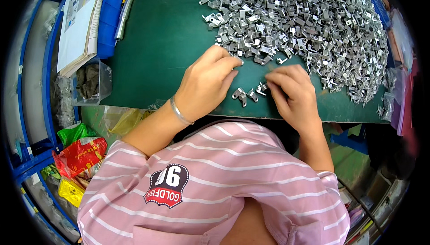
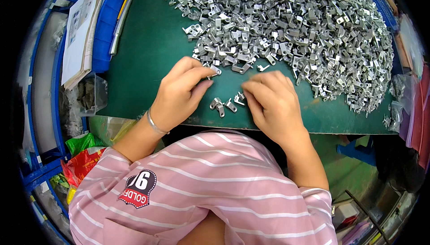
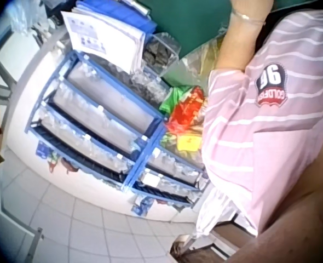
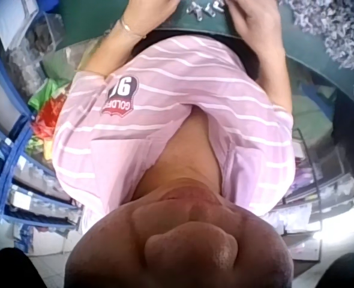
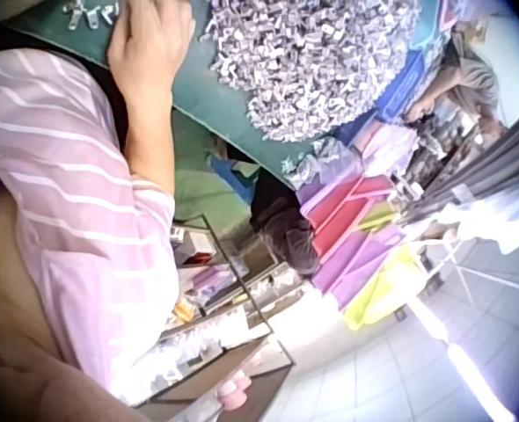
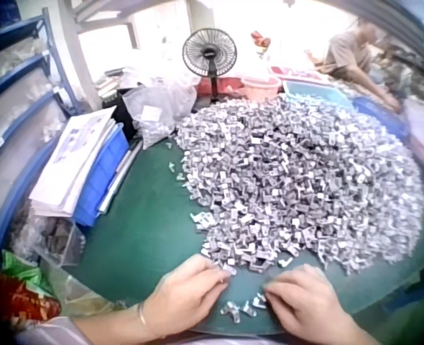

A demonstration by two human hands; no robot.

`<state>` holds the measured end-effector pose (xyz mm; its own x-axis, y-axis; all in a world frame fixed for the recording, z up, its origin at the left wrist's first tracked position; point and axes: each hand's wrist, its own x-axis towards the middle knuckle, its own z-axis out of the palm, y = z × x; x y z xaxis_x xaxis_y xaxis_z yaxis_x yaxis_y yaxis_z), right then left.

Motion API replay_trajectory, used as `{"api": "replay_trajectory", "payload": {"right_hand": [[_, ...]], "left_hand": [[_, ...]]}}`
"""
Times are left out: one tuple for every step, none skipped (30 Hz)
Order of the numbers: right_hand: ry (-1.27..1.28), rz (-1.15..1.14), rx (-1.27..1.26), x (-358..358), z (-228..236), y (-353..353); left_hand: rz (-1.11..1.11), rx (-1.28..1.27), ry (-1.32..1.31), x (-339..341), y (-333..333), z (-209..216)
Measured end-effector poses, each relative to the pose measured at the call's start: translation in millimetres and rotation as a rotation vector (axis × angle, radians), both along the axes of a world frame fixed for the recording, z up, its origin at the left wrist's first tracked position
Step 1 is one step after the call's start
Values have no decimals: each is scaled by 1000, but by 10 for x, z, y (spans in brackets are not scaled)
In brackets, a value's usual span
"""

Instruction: The person sits on the floor and repeatedly picks up small silver metal clips from a large pile. They handle each clip individually, turning it over in their hands, and place it into a smaller, separate pile on the table. The task involves continuous sorting and handling of the metal components by hand.

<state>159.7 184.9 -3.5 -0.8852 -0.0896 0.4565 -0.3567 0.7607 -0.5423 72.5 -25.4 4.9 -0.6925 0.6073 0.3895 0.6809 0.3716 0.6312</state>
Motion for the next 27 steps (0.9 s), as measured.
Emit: {"api": "replay_trajectory", "payload": {"right_hand": [[14, -55, 15, -65, -8, -48], [29, -110, 30, -138, -14, -107], [45, -164, 45, -206, -15, -152], [24, -194, 126, -256, -1, -172], [20, -191, 121, -264, -5, -165], [14, -188, 114, -269, -26, -168], [8, -185, 107, -274, -38, -167], [20, -177, 54, -267, -16, -161], [-37, -163, -60, -243, 6, -146], [-95, -150, -173, -206, 30, -121], [-153, -137, -287, -170, 60, -90], [-131, -126, -233, -140, 104, -51], [-163, -128, -224, -102, 113, -15], [-194, -129, -216, -63, 118, 20], [-224, -139, -207, -19, 127, 51], [-290, -167, -240, 17, 131, 67], [-290, -199, -239, 26, 101, 78], [-288, -231, -239, 35, 45, 89], [-287, -263, -239, 39, 14, 101], [-364, -271, -325, 34, 25, 106], [-440, -278, -412, 19, 43, 98], [-516, -284, -500, 5, 52, 99], [-549, -278, -551, -10, 48, 122], [-580, -272, -603, -32, 48, 160], [-611, -266, -655, -46, 48, 199], [-622, -272, -623, -45, 35, 236], [-674, -251, -740, -42, 51, 271]], "left_hand": [[2, -6, 63, -32, 49, -5], [5, -66, 68, -56, 76, -6], [6, -95, 88, -77, 95, -4], [7, -124, 109, -96, 112, 1], [7, -153, 129, -107, 128, 7], [8, -153, 127, -109, 128, 7], [9, -154, 124, -107, 128, 7], [8, -154, 121, -109, 128, 6], [12, -152, 130, -104, 124, -7], [15, -149, 138, -101, 120, -21], [17, -147, 146, -100, 117, -32], [17, -148, 152, -98, 113, -38], [17, -149, 158, -101, 112, -41], [17, -151, 164, -103, 110, -44], [11, -155, 172, -111, 121, -42], [6, -159, 180, -118, 130, -39], [0, -163, 188, -124, 138, -40], [4, -164, 194, -123, 145, -44], [8, -165, 200, -121, 148, -49], [12, -166, 206, -118, 151, -53], [6, -171, 207, -121, 146, -47], [1, -177, 208, -124, 139, -33], [-3, -183, 210, -122, 136, -27], [-8, -188, 200, -126, 137, -22], [-12, -192, 191, -127, 137, -19], [-16, -196, 182, -129, 137, -17], [-15, -204, 190, -128, 140, -31]]}}
